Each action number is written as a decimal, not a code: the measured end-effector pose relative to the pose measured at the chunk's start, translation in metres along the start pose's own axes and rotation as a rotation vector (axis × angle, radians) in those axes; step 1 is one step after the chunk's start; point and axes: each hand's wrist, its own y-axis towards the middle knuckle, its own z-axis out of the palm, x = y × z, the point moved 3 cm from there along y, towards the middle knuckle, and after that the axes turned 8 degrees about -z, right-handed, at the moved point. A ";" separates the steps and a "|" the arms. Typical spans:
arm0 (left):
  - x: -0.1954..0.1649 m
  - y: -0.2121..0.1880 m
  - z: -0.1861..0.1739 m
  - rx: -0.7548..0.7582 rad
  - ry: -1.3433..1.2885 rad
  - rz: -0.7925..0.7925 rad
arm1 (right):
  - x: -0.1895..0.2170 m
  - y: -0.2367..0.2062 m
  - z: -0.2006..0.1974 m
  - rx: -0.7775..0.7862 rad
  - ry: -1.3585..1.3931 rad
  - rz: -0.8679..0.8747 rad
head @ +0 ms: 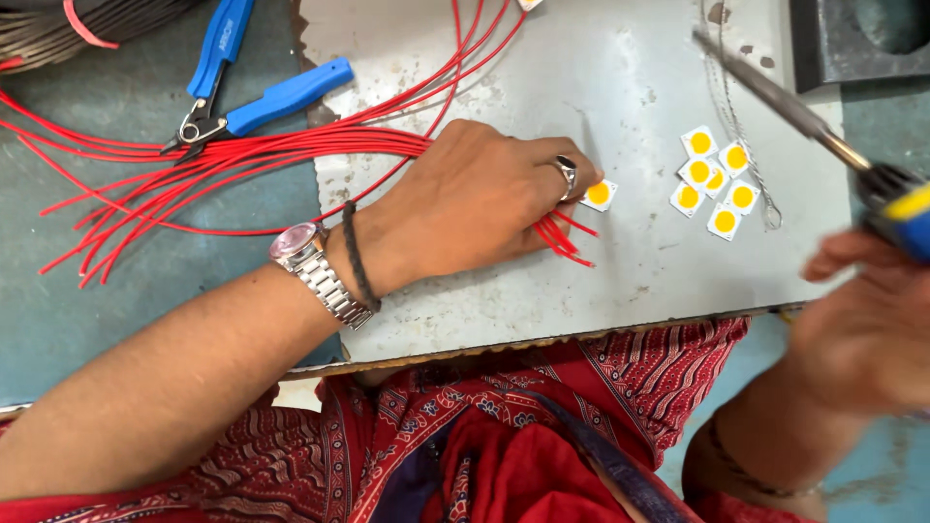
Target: The person sits at a low workbench and solders red wire ends onto the terminals of small LED chips using a soldering iron, dipping wires in flux from a small container and placing finished LED chips aside. At the end the person gathers and sorts black wires and reaches for a phone.
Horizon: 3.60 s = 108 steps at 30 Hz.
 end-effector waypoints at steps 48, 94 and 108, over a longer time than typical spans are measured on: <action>-0.009 -0.002 -0.010 0.075 0.003 -0.040 | 0.092 0.045 0.045 0.321 -0.098 0.164; 0.003 -0.003 -0.057 -0.127 -0.420 -0.255 | 0.054 0.069 0.127 0.502 -0.281 0.123; 0.002 -0.013 -0.047 -0.019 -0.390 -0.238 | 0.064 0.056 0.132 0.542 -0.196 0.077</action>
